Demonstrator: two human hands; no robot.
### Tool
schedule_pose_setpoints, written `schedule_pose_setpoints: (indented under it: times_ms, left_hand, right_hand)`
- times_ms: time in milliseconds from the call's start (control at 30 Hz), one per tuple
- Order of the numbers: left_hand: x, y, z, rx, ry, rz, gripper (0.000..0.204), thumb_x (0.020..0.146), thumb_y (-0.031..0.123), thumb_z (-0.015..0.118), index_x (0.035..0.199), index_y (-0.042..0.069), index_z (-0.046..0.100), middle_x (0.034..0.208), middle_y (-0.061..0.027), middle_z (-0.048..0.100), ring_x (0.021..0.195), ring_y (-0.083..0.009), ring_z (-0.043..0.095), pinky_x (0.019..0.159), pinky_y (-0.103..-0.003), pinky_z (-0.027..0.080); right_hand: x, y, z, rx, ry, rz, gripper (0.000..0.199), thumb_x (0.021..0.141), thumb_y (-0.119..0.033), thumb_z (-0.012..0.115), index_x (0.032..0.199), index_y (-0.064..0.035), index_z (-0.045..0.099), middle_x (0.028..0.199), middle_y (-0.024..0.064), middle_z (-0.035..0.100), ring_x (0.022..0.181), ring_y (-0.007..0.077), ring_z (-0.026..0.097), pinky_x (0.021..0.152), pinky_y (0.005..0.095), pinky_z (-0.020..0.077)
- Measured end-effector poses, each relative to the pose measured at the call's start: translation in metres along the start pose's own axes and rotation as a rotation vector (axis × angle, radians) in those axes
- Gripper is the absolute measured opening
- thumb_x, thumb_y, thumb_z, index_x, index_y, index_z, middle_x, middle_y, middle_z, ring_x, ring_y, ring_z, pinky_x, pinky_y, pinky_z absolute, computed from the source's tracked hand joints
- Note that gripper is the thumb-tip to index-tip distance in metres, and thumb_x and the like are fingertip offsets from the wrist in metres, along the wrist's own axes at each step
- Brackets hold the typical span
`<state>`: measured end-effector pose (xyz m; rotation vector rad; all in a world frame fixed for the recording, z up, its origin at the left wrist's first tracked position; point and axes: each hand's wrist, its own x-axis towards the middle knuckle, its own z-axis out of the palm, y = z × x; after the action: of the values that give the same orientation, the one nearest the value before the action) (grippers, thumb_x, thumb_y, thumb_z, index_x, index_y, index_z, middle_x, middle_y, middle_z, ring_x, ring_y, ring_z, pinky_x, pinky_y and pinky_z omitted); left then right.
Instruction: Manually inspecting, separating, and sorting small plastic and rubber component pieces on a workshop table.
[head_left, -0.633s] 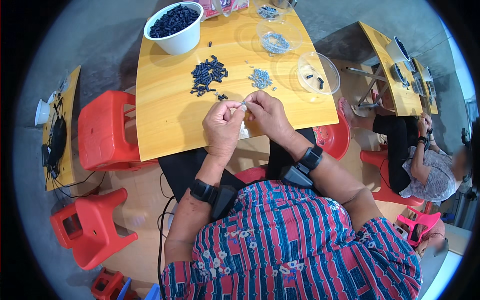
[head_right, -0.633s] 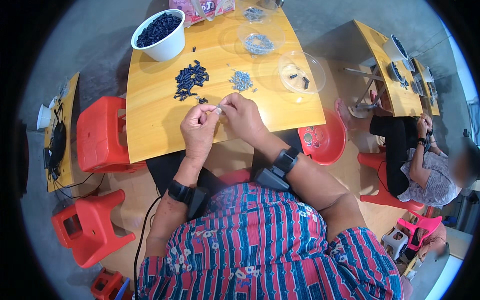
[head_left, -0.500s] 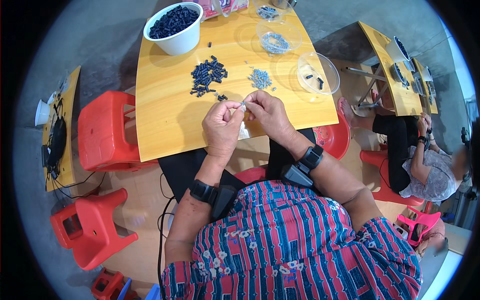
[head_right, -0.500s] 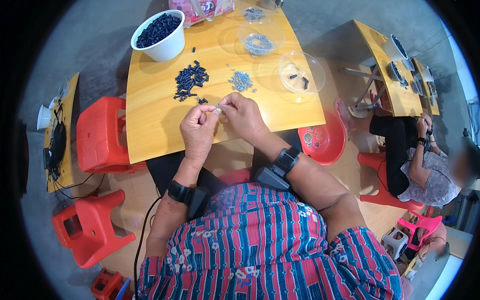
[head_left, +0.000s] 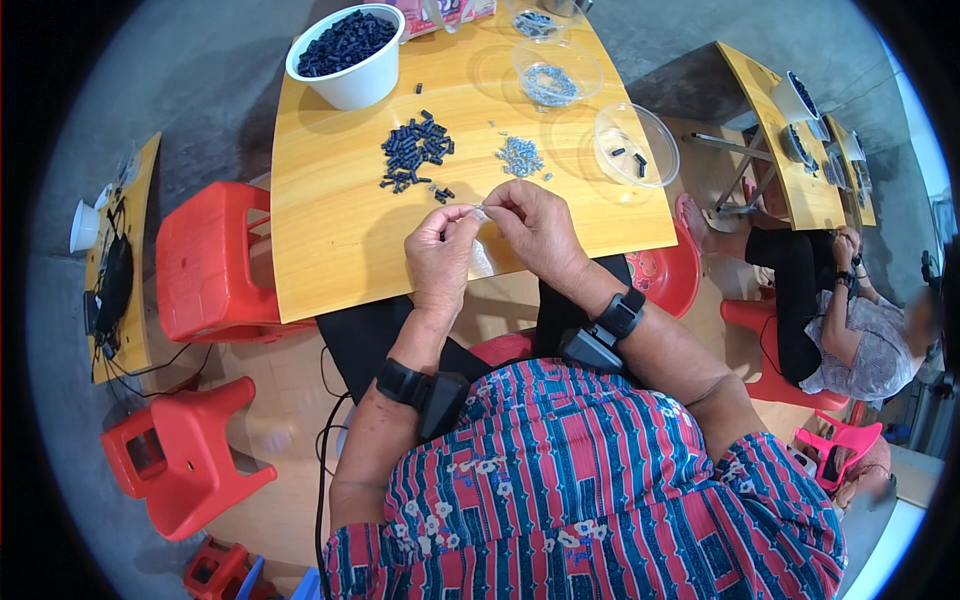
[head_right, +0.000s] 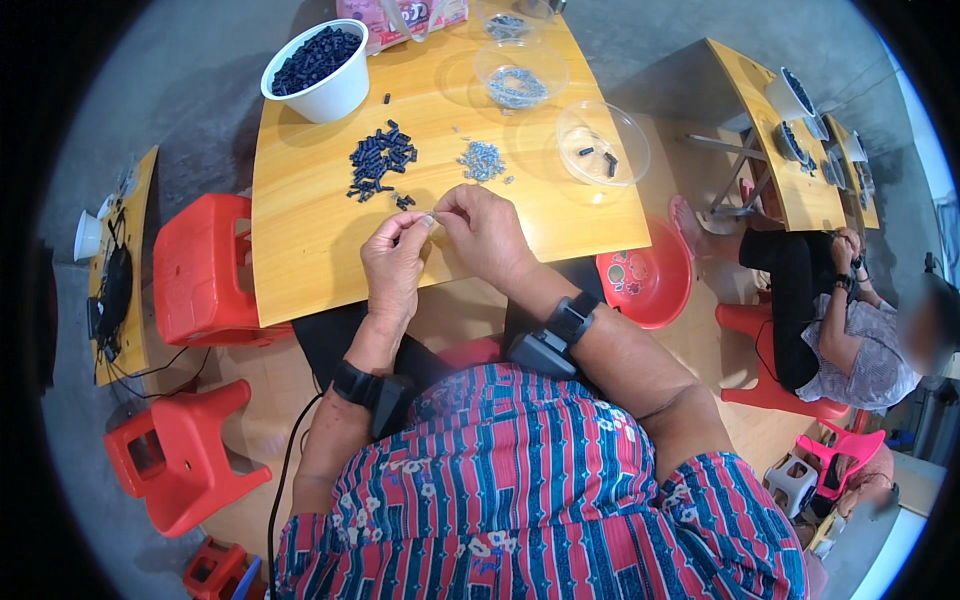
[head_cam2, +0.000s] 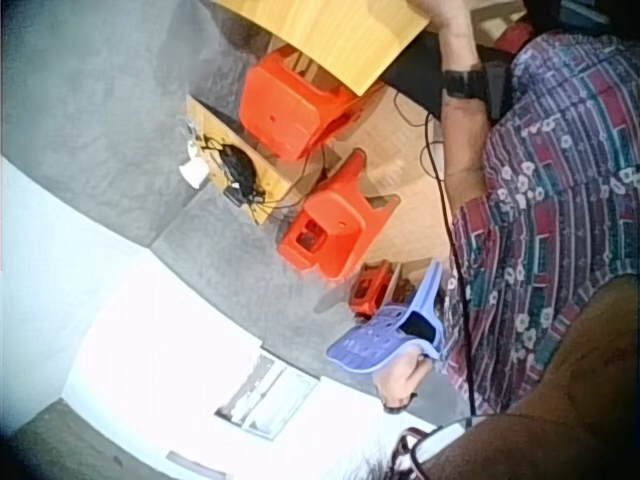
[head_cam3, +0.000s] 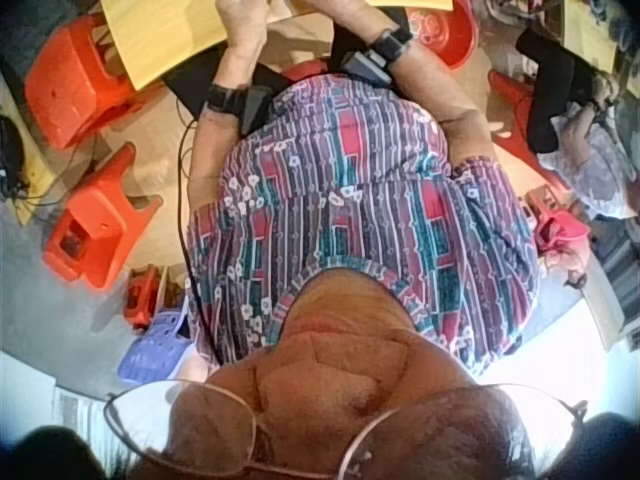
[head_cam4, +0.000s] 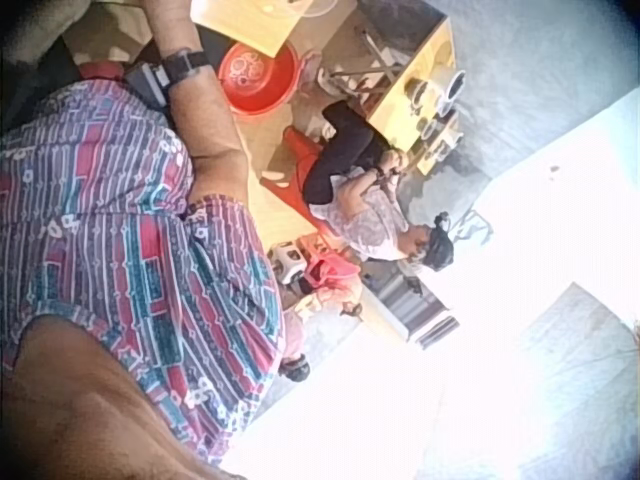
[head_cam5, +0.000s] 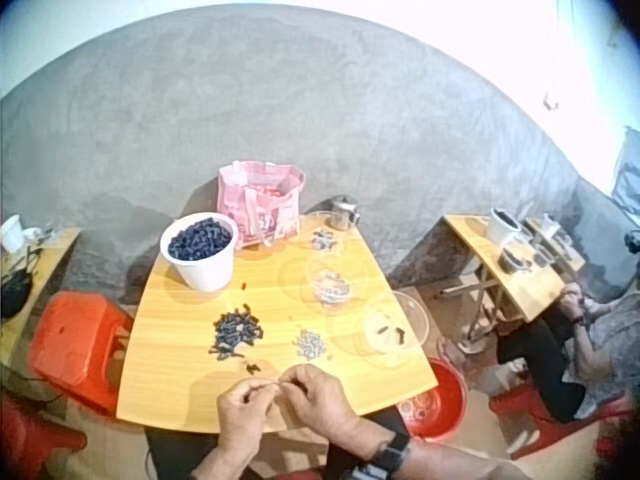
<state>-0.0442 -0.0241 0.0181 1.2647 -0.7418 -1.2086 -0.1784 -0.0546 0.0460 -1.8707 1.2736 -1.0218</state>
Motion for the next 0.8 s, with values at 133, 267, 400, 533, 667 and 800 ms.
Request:
schedule_pose_setpoints:
  times_ms: [133, 267, 400, 533, 667, 800]
  left_hand:
    - [0.001, 0.001, 0.001, -0.002, -0.006, 0.014, 0.009, 0.082, 0.008, 0.068, 0.087, 0.000, 0.068, 0.063, 0.0109, 0.038, 0.058, 0.0001, 0.034, 0.051, -0.018, 0.029]
    - [0.000, 0.001, 0.001, -0.025, 0.005, 0.001, 0.009, 0.083, 0.008, 0.068, 0.087, 0.000, 0.068, 0.063, 0.0109, 0.037, 0.058, -0.0001, 0.033, 0.051, -0.018, 0.029]
    - [-0.002, 0.002, 0.001, -0.078, -0.005, -0.037, 0.011, 0.084, 0.008, 0.067, 0.091, -0.001, 0.068, 0.069, 0.0078, 0.049, 0.060, -0.0003, 0.039, 0.053, -0.017, 0.033]
    - [-0.004, 0.006, 0.001, -0.173, -0.012, -0.100, 0.013, 0.086, 0.008, 0.066, 0.095, -0.002, 0.067, 0.077, 0.0019, 0.060, 0.063, -0.0014, 0.046, 0.055, -0.017, 0.037]
    - [-0.004, 0.004, 0.000, -0.210, -0.009, -0.111, 0.013, 0.086, 0.007, 0.066, 0.095, -0.002, 0.067, 0.076, 0.0017, 0.061, 0.060, -0.0013, 0.045, 0.052, -0.017, 0.036]
    - [-0.004, 0.003, 0.000, -0.222, -0.023, -0.138, 0.010, 0.087, 0.008, 0.065, 0.092, -0.001, 0.067, 0.075, 0.0026, 0.060, 0.056, -0.0002, 0.042, 0.047, -0.017, 0.031]
  right_hand:
    - [0.002, 0.011, 0.003, 0.116, -0.054, 0.123, 0.010, 0.085, -0.007, 0.064, 0.090, 0.0013, 0.065, 0.078, 0.0081, 0.066, 0.067, 0.0122, 0.062, 0.060, 0.0255, 0.0500]
    - [0.004, 0.000, 0.000, 0.282, -0.083, 0.287, 0.013, 0.084, -0.008, 0.065, 0.092, 0.0017, 0.068, 0.077, 0.0071, 0.069, 0.063, 0.0094, 0.062, 0.058, 0.0237, 0.0502]
    - [0.005, 0.000, -0.001, 0.320, -0.088, 0.326, 0.013, 0.085, -0.008, 0.064, 0.092, 0.0023, 0.068, 0.076, 0.0053, 0.069, 0.060, 0.0078, 0.061, 0.056, 0.0219, 0.0495]
    - [0.005, 0.003, 0.001, 0.401, -0.088, 0.355, 0.012, 0.085, -0.007, 0.064, 0.091, 0.0030, 0.068, 0.076, 0.0052, 0.068, 0.060, 0.0078, 0.061, 0.057, 0.0218, 0.0496]
    - [0.005, 0.001, 0.001, 0.480, -0.107, 0.434, 0.013, 0.085, -0.006, 0.064, 0.092, 0.0038, 0.067, 0.078, 0.0055, 0.068, 0.062, 0.0084, 0.062, 0.057, 0.0216, 0.0499]
    - [0.002, 0.001, 0.002, 0.480, -0.108, 0.434, 0.013, 0.086, -0.006, 0.064, 0.093, 0.0042, 0.067, 0.079, 0.0059, 0.068, 0.063, 0.0090, 0.063, 0.058, 0.0219, 0.0507]
